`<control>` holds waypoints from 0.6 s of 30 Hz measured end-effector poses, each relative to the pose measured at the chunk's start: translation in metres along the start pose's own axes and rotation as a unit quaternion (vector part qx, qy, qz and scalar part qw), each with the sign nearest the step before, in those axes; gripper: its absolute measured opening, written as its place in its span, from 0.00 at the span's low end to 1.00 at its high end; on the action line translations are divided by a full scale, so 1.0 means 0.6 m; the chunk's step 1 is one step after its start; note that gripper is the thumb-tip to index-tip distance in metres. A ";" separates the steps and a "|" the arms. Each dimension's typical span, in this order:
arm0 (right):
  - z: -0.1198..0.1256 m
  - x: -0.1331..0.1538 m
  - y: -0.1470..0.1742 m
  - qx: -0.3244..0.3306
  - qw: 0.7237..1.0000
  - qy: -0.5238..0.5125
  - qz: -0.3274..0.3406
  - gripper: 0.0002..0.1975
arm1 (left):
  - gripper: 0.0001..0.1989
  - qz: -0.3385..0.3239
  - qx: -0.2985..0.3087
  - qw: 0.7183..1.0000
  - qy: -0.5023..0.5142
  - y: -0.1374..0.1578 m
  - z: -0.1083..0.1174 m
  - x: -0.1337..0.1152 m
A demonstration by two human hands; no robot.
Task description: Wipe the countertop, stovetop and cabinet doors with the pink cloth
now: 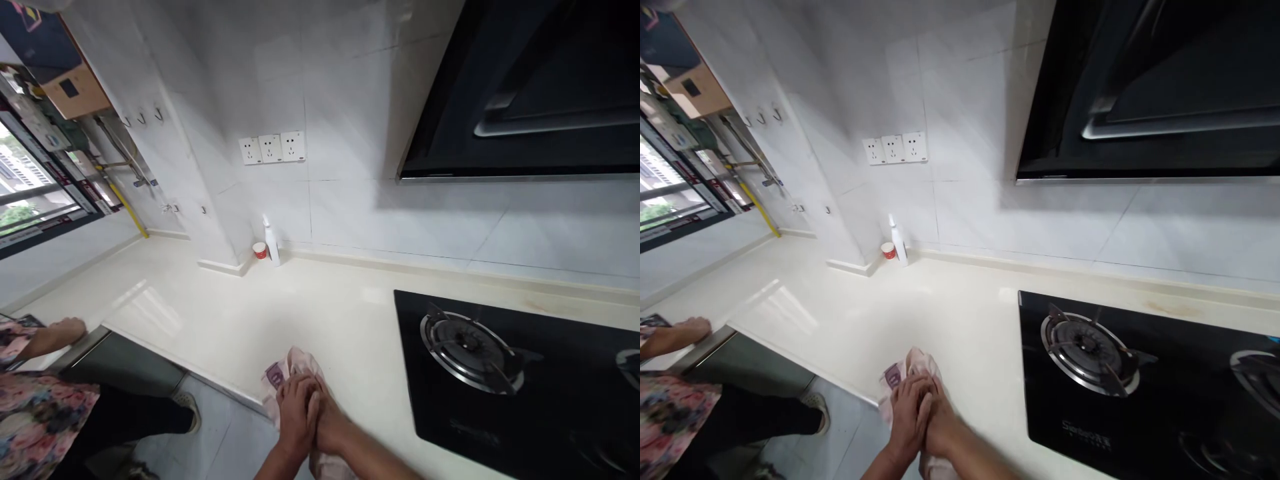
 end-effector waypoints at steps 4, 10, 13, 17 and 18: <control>-0.028 0.005 0.053 -0.033 0.996 0.007 -0.080 0.36 | 0.09 -0.005 0.098 0.995 -0.009 -0.028 -0.010 -0.018; -0.026 -0.043 0.148 -0.103 0.984 0.115 -0.089 0.35 | 0.07 -0.073 0.145 0.986 0.030 -0.025 -0.053 -0.080; 0.000 -0.074 0.221 -0.189 0.959 0.206 -0.046 0.29 | 0.09 -0.119 0.135 0.982 0.050 -0.012 -0.067 -0.094; 0.058 -0.121 0.338 -0.244 0.934 0.261 -0.006 0.22 | 0.10 -0.134 0.120 0.983 0.035 -0.008 -0.085 -0.081; 0.074 -0.132 0.367 -0.243 0.931 0.273 0.013 0.21 | 0.10 -0.130 0.116 0.984 0.027 -0.010 -0.090 -0.077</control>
Point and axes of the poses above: each hand's wrist, its own y-axis away from the middle knuckle, its own z-axis out of the back of the hand, x = y × z, the point moved 3 cm from there along -y, towards the middle knuckle, and after that the axes turned 1 degree about -z, right-handed, at the moved point
